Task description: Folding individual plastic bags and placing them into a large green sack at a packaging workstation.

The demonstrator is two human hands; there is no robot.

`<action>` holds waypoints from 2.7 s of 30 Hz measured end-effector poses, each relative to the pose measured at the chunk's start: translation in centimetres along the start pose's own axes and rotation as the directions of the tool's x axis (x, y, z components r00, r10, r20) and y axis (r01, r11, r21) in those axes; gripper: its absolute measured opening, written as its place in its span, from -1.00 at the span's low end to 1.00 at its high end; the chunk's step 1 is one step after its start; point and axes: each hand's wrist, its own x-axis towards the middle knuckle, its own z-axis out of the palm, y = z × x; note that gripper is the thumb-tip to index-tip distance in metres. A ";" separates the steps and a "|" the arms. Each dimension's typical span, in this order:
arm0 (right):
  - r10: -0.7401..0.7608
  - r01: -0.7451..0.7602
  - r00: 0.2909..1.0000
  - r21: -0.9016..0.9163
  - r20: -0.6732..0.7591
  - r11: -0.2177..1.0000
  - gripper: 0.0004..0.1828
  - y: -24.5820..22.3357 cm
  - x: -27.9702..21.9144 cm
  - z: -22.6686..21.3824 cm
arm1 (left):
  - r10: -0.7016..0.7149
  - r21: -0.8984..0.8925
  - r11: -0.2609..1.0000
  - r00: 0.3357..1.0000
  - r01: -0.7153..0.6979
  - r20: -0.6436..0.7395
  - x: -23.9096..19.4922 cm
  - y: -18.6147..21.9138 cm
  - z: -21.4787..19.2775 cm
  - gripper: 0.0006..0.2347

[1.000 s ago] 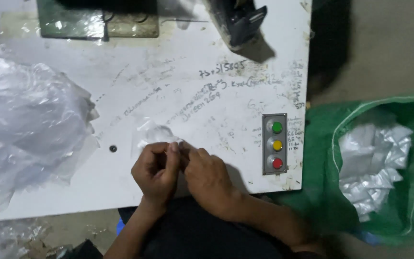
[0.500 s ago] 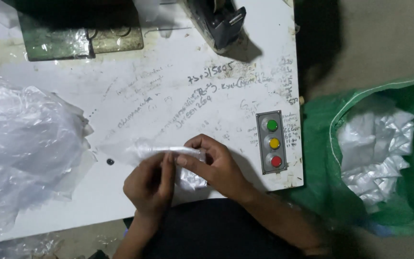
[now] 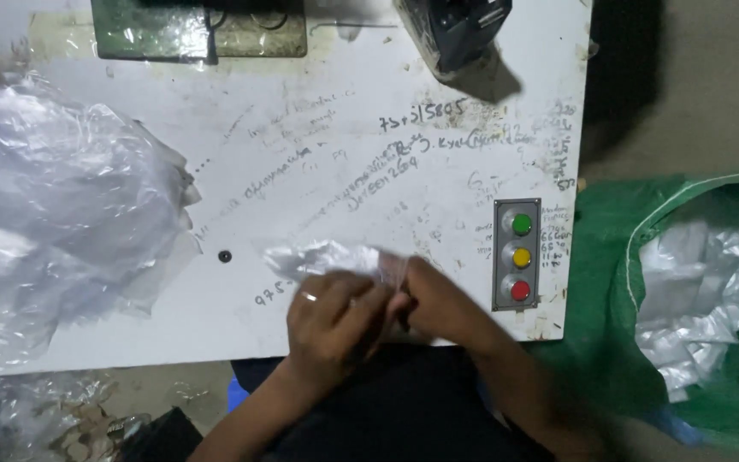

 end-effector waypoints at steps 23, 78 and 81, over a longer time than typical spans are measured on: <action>-0.744 0.124 0.644 -0.937 -0.175 0.328 -0.41 2.2 5.0 1.8 | -0.363 0.537 0.825 0.893 0.175 0.265 -2.1 -8.8 -0.3 -0.63; -0.228 0.074 0.604 -0.231 -0.764 0.970 -0.66 -8.3 6.5 -17.2 | -0.097 0.042 0.994 0.995 0.099 -0.033 -1.3 -3.1 -3.7 -0.87; -0.398 0.316 0.590 -0.253 -0.702 0.915 -0.61 -6.7 4.9 -17.0 | -0.115 0.076 0.990 0.991 0.120 -0.074 -1.5 -2.9 -3.3 -0.87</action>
